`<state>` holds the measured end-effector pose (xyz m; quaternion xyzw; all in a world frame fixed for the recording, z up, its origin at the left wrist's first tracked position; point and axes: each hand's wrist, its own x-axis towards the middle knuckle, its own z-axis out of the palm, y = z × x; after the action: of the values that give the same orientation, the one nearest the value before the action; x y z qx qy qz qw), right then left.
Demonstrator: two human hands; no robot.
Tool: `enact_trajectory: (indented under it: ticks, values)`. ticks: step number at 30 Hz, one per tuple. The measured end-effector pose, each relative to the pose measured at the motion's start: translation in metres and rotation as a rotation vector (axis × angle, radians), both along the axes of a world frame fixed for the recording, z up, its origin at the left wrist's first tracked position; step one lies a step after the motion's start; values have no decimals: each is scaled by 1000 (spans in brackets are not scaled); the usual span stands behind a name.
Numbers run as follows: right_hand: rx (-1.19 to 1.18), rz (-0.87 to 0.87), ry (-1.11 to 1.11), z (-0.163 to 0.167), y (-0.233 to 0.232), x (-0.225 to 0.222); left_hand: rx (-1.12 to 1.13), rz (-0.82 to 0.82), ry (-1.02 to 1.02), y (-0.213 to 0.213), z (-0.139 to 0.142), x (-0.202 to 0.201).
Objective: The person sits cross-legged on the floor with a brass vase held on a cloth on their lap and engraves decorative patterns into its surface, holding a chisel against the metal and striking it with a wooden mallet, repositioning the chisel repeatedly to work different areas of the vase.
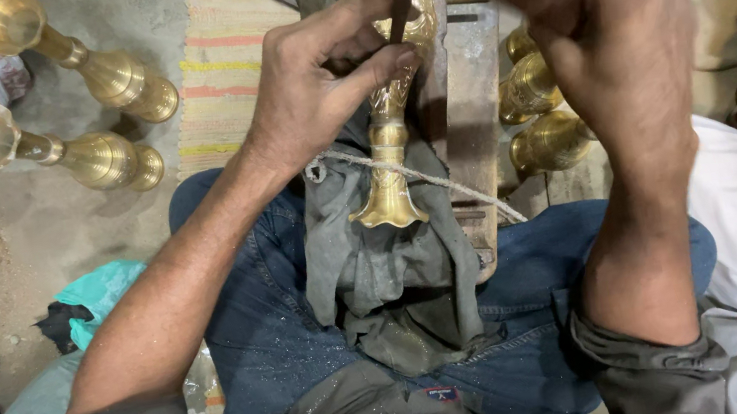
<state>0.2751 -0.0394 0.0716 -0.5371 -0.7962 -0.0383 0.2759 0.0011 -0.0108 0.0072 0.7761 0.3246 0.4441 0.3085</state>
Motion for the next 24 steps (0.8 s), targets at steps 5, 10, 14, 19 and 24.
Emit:
enact_trajectory:
  ticks: [5,10,14,19,24]
  values:
    - [-110,-51,-243,11,3,2,-32,34,-16,2,4,3]
    - [-233,31,-23,12,40,-23,-328,200,-599,-43,0,4]
    - [-293,212,14,15,69,-54,-309,387,-667,-105,-19,12]
    - [-745,13,185,13,82,-63,-365,440,-771,-130,-39,7]
    - [-564,398,401,-19,96,-41,-406,433,-697,-118,-41,-7]
